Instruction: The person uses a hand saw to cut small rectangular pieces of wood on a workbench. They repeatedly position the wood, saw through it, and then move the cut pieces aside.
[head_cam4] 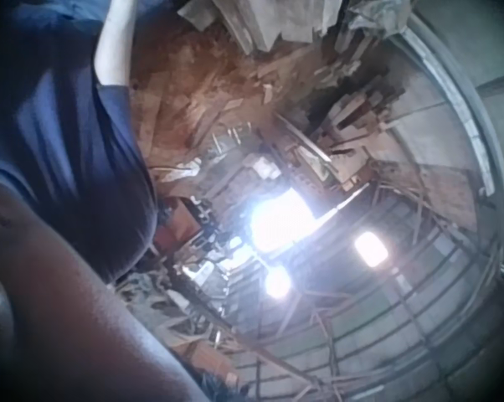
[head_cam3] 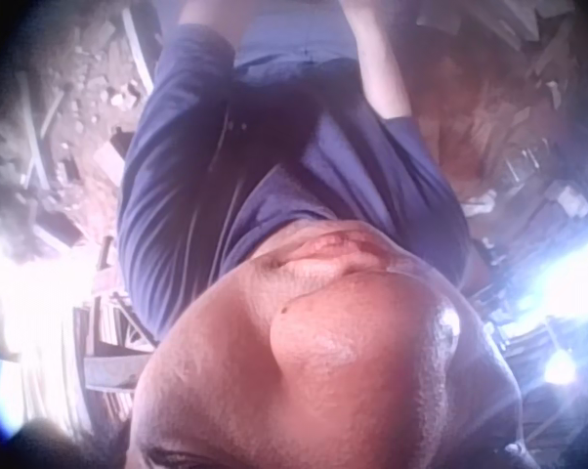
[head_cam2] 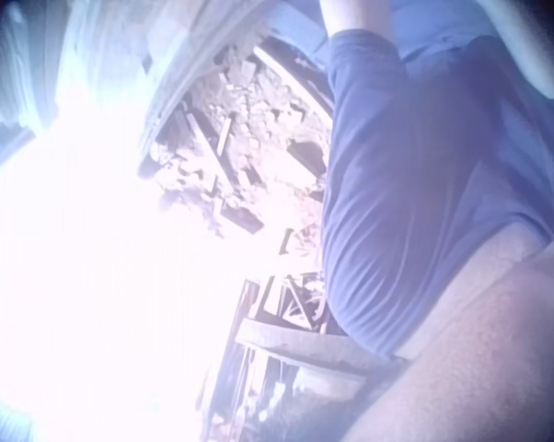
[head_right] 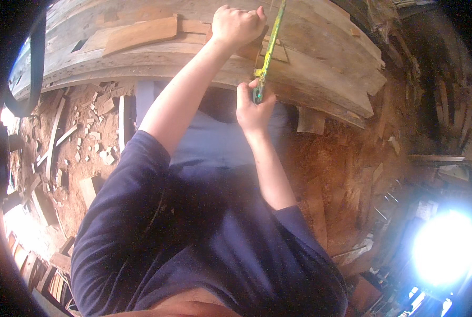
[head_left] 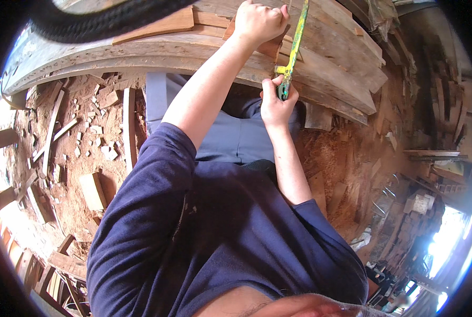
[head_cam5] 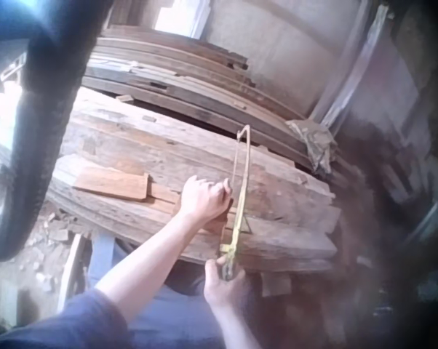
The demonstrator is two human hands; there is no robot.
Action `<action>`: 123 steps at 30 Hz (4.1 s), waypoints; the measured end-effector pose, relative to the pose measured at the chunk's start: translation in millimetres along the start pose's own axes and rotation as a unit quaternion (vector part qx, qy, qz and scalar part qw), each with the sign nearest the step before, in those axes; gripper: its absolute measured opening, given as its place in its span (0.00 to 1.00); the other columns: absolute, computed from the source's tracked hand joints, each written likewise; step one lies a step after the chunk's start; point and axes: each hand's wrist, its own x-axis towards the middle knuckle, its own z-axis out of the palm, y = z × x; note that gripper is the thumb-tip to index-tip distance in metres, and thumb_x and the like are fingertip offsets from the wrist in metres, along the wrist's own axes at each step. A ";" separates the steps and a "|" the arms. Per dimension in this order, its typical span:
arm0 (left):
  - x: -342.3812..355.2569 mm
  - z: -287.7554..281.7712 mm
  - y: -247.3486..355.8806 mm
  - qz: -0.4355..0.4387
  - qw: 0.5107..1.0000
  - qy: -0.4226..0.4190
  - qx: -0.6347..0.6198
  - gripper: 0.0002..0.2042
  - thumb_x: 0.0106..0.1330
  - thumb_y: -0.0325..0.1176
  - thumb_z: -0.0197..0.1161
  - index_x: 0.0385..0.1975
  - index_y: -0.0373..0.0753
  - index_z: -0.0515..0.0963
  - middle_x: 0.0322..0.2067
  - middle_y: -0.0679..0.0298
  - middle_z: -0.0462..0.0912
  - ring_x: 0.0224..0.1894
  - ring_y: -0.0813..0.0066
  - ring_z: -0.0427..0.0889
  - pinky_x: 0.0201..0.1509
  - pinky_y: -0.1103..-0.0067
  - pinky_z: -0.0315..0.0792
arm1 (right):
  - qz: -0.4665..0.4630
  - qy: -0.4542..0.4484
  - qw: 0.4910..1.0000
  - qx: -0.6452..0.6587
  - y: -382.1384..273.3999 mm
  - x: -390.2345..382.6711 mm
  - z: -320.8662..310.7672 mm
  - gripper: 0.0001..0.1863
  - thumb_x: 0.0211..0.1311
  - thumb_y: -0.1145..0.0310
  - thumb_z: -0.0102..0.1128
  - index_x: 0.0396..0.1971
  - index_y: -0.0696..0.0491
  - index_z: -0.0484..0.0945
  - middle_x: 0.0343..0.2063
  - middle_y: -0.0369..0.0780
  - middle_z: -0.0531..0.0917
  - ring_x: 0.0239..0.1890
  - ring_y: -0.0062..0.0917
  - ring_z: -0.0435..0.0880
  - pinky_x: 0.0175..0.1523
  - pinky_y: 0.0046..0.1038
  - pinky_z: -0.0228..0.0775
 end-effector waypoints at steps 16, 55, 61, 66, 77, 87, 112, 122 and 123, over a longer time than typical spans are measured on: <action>-6.2 6.7 -5.2 0.064 0.995 0.039 0.069 0.27 0.69 0.40 0.61 0.03 0.50 0.68 0.06 0.71 0.75 0.09 0.70 0.74 0.22 0.72 0.67 | 0.089 -0.033 0.978 0.184 -0.3 5.1 -8.1 0.10 0.61 0.76 0.64 0.22 0.51 0.73 0.16 0.30 0.72 0.17 0.14 0.69 0.25 0.24 0.59; -4.0 -6.7 1.0 0.046 0.996 0.076 -0.004 0.17 0.66 0.36 0.63 0.12 0.49 0.76 0.13 0.65 0.79 0.17 0.64 0.80 0.28 0.65 0.69 | 0.132 -0.014 0.942 0.309 -78.2 41.4 -9.0 0.11 0.61 0.79 0.61 0.24 0.50 0.70 0.15 0.30 0.69 0.14 0.14 0.65 0.21 0.23 0.58; -5.4 -3.6 -0.7 0.051 0.995 0.079 -0.009 0.16 0.65 0.36 0.64 0.12 0.49 0.74 0.12 0.64 0.78 0.17 0.63 0.79 0.28 0.65 0.69 | 0.194 -0.009 0.939 0.284 -63.3 36.0 4.7 0.10 0.61 0.79 0.61 0.26 0.50 0.70 0.15 0.30 0.68 0.14 0.14 0.65 0.21 0.23 0.57; -6.3 -4.7 -1.2 0.053 0.995 0.081 -0.019 0.16 0.64 0.36 0.64 0.12 0.49 0.73 0.12 0.64 0.77 0.17 0.62 0.78 0.28 0.65 0.69 | 0.199 -0.018 0.941 0.274 -54.8 35.5 -1.7 0.10 0.60 0.79 0.62 0.26 0.50 0.71 0.16 0.30 0.70 0.14 0.14 0.66 0.22 0.24 0.60; -2.1 -5.4 1.6 0.034 0.997 0.072 -0.008 0.16 0.65 0.35 0.62 0.12 0.50 0.72 0.10 0.66 0.76 0.16 0.63 0.78 0.28 0.66 0.70 | 0.156 0.003 0.971 0.180 -49.1 35.9 3.7 0.09 0.61 0.77 0.63 0.26 0.51 0.72 0.16 0.31 0.72 0.14 0.15 0.68 0.22 0.23 0.61; -4.3 -8.8 2.5 0.054 0.998 0.043 -0.006 0.18 0.67 0.38 0.62 0.11 0.50 0.72 0.12 0.66 0.78 0.16 0.63 0.78 0.27 0.63 0.70 | 0.152 -0.024 0.969 0.191 -53.8 23.3 2.4 0.10 0.62 0.77 0.61 0.22 0.51 0.73 0.15 0.32 0.75 0.16 0.15 0.73 0.22 0.22 0.64; 5.5 -2.9 4.0 0.036 0.998 0.046 0.018 0.20 0.66 0.36 0.62 0.08 0.48 0.73 0.09 0.61 0.77 0.15 0.60 0.79 0.26 0.64 0.72 | 0.138 -0.061 0.962 0.228 -53.3 -13.6 -27.1 0.11 0.64 0.78 0.62 0.22 0.52 0.72 0.15 0.32 0.73 0.16 0.13 0.69 0.21 0.22 0.61; 2.3 -10.1 9.1 0.064 0.995 0.062 0.034 0.20 0.67 0.36 0.61 0.08 0.48 0.72 0.10 0.61 0.77 0.14 0.60 0.79 0.25 0.63 0.72 | 0.169 -0.027 0.962 0.213 -54.8 4.2 -9.0 0.10 0.65 0.76 0.63 0.25 0.50 0.73 0.15 0.28 0.70 0.16 0.11 0.66 0.22 0.22 0.59; 5.3 -8.3 7.0 0.073 0.995 0.060 0.046 0.20 0.67 0.36 0.61 0.08 0.48 0.72 0.10 0.61 0.77 0.14 0.59 0.79 0.25 0.63 0.72 | 0.162 -0.034 0.975 0.151 -55.5 -13.3 -9.5 0.12 0.63 0.70 0.64 0.20 0.50 0.73 0.15 0.29 0.75 0.18 0.15 0.73 0.25 0.24 0.62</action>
